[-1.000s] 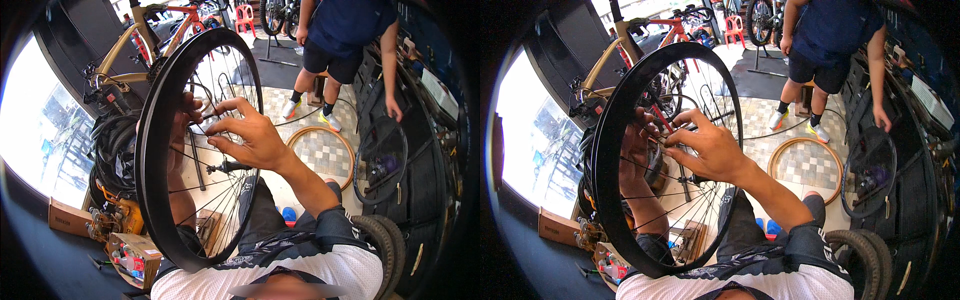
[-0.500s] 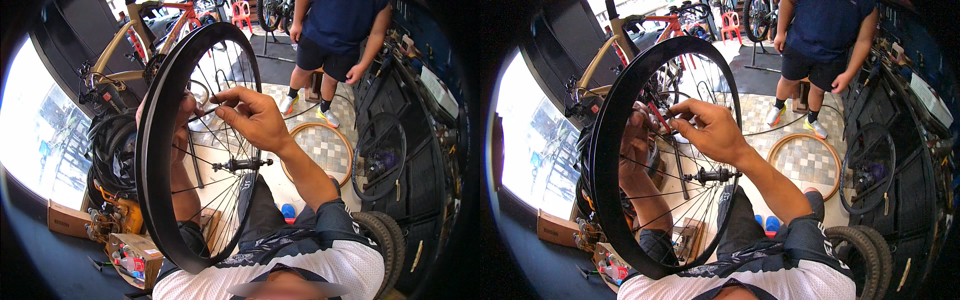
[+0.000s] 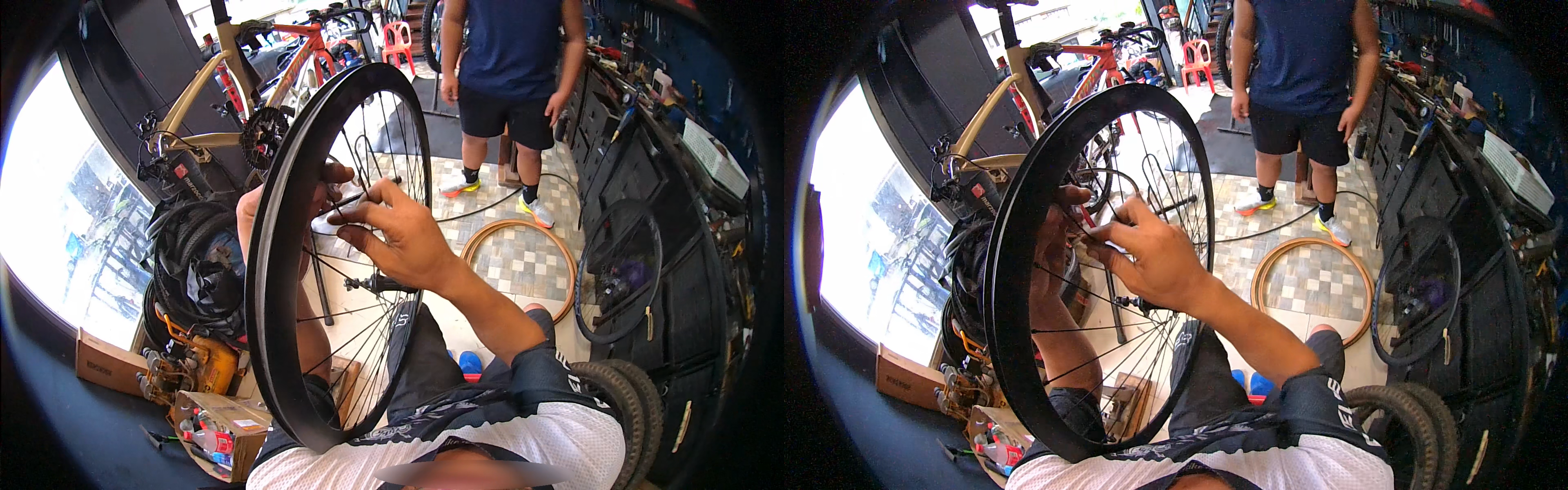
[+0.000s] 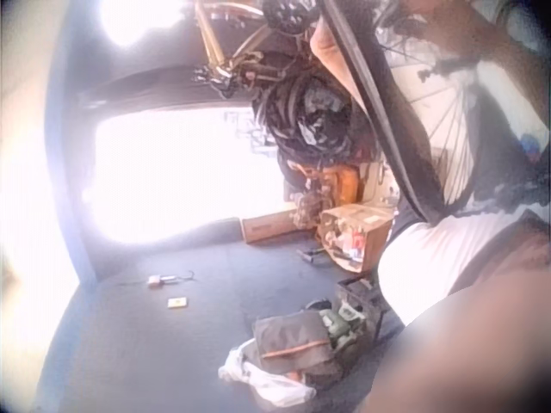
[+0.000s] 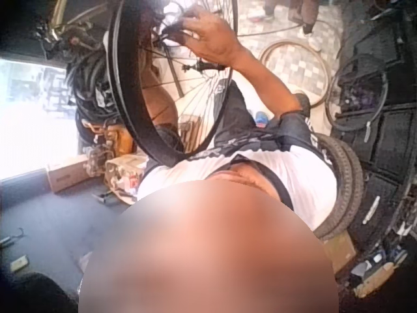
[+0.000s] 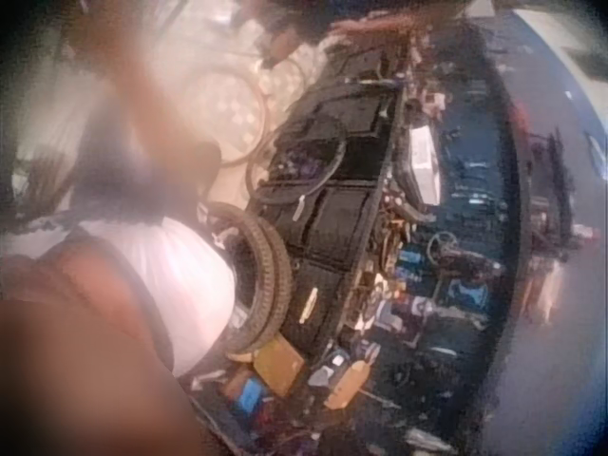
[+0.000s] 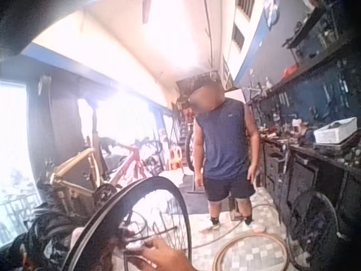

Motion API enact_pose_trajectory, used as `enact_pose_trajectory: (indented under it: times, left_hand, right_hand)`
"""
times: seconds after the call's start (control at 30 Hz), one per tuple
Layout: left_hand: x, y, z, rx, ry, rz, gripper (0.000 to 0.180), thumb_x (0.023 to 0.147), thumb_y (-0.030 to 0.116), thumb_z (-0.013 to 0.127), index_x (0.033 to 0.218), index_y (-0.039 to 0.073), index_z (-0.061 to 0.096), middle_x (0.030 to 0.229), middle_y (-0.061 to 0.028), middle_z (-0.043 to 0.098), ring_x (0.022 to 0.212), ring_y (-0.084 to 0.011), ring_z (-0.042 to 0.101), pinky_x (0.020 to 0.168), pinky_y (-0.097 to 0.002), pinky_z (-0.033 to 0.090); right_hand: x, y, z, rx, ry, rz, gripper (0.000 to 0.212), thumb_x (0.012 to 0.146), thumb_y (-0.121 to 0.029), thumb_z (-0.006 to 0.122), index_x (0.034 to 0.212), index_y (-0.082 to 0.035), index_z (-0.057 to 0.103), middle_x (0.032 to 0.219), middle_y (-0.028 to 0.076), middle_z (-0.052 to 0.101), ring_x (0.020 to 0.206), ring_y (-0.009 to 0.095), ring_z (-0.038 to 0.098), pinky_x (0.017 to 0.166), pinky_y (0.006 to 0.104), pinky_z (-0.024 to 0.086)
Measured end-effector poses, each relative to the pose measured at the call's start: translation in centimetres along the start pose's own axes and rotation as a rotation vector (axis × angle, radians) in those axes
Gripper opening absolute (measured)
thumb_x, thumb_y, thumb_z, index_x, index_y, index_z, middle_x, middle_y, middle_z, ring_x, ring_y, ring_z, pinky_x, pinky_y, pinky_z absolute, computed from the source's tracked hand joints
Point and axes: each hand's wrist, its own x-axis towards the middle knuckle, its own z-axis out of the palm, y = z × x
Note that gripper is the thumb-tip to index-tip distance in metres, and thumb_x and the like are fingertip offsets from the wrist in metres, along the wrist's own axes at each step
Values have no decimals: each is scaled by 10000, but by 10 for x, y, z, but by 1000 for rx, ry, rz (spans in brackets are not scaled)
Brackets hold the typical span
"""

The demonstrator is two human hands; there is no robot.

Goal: The person is lacing a bicycle wheel by hand, inserting spokes into the hub and rim and adjusting their tension. The person works on the wheel while seated on the floor in a bicycle repair shop.

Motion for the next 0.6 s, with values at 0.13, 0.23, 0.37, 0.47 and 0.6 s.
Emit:
enact_pose_trajectory:
  times: [0.13,0.23,0.37,0.47,0.6]
  left_hand:
    - [3,-18,8,-27,-16,196,396,855,-44,804,1221,-102,666,1079,-220,742,975,-242,748,893,-333,626]
    - [8,-26,-7,-31,78,93,477,848,-121,773,1299,-70,628,1085,-215,740,946,-227,755,880,-330,640]
    - [4,-15,14,-30,2,42,465,902,-50,767,1334,-72,597,1120,-233,726,891,-233,747,781,-330,632]
    - [0,-7,15,58,42,-17,438,926,-17,757,1331,-81,603,1086,-222,732,860,-226,739,747,-320,612]
    - [-4,-8,16,12,110,47,398,915,29,787,1273,-76,650,984,-177,741,853,-205,732,726,-311,601]
  right_hand:
    - [-2,3,1,68,-6,17,162,939,-186,754,1077,-102,761,968,126,613,829,340,676,721,428,547]
    - [2,0,2,54,-32,11,146,943,-174,746,1038,-65,722,954,138,605,822,356,672,710,450,538]
    - [-1,4,-3,0,-45,31,188,941,-207,755,1035,-59,688,941,143,596,814,372,667,682,471,527]
    - [3,4,-2,-7,-32,2,201,936,-228,756,1023,-64,678,946,142,594,801,375,665,664,478,525]
    - [3,5,0,-27,-53,-1,218,931,-245,756,1000,-64,655,947,147,593,794,380,666,664,481,531]
